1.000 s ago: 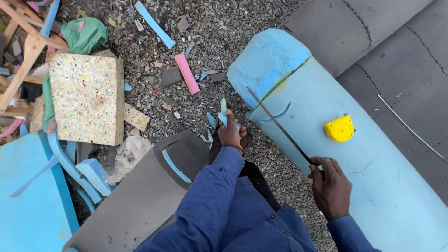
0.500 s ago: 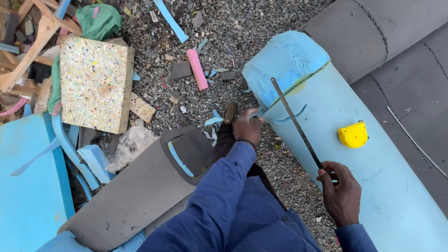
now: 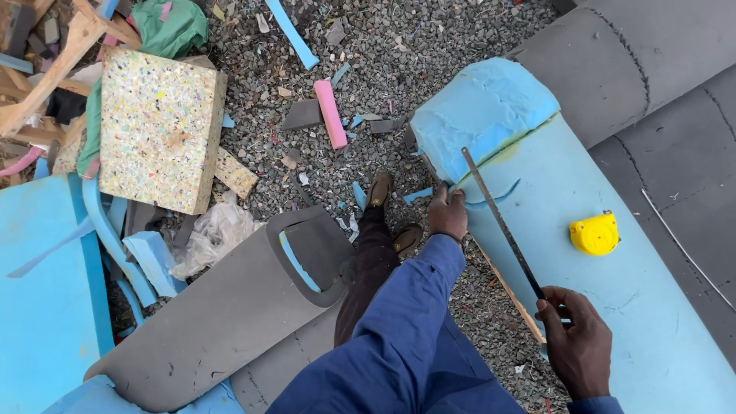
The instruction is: The person measures a large piece of light blue foam using a yellow tape measure and marks it with a metal tool. They then cut the foam along the marked lines using a long, thin metal blade. The person repeats the measuring and cutting process on a separate piece of dark gray foam.
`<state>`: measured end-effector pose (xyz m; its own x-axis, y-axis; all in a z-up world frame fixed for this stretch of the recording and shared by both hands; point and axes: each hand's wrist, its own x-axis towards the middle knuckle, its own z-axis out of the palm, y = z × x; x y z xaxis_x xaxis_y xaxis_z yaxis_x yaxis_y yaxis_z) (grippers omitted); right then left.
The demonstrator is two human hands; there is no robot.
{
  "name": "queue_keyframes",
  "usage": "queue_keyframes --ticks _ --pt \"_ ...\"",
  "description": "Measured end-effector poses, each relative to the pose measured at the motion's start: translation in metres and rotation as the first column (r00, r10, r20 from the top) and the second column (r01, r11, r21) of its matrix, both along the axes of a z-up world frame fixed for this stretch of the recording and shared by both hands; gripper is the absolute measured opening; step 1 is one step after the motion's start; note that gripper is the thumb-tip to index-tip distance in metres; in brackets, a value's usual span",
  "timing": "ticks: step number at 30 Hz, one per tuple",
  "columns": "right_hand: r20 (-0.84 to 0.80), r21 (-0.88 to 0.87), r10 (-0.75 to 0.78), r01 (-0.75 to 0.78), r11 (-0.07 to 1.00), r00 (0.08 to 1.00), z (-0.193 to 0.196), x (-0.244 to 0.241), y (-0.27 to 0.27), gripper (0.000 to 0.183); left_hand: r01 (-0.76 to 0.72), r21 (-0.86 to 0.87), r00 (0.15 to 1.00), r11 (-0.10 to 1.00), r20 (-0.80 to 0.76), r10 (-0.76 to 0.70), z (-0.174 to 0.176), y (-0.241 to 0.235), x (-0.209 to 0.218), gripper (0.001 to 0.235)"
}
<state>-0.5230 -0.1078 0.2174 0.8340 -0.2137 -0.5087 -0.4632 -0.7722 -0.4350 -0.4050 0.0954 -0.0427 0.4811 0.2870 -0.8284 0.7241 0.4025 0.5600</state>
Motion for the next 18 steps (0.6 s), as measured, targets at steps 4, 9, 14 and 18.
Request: queue_keyframes --ticks 4,9,14,18 --pt "0.005 -0.020 0.044 -0.044 0.999 0.999 -0.007 0.002 0.004 0.022 0.048 0.038 0.999 0.998 -0.011 -0.047 0.008 0.026 0.007 0.080" --pt "0.079 -0.015 0.127 -0.126 0.992 0.989 -0.010 0.004 0.006 0.023 0.270 0.181 0.956 0.946 0.070 -0.286 0.041 0.080 -0.004 0.062" --pt "0.119 -0.001 0.043 -0.043 0.999 0.992 -0.007 -0.005 0.003 0.023 0.116 0.397 0.983 0.911 0.083 -0.161 0.029 0.076 -0.016 0.024" --pt "0.072 0.104 -0.109 0.101 0.989 0.991 -0.002 -0.020 0.001 0.025 0.166 0.509 0.919 0.845 0.229 -0.319 0.069 0.057 -0.026 0.012"
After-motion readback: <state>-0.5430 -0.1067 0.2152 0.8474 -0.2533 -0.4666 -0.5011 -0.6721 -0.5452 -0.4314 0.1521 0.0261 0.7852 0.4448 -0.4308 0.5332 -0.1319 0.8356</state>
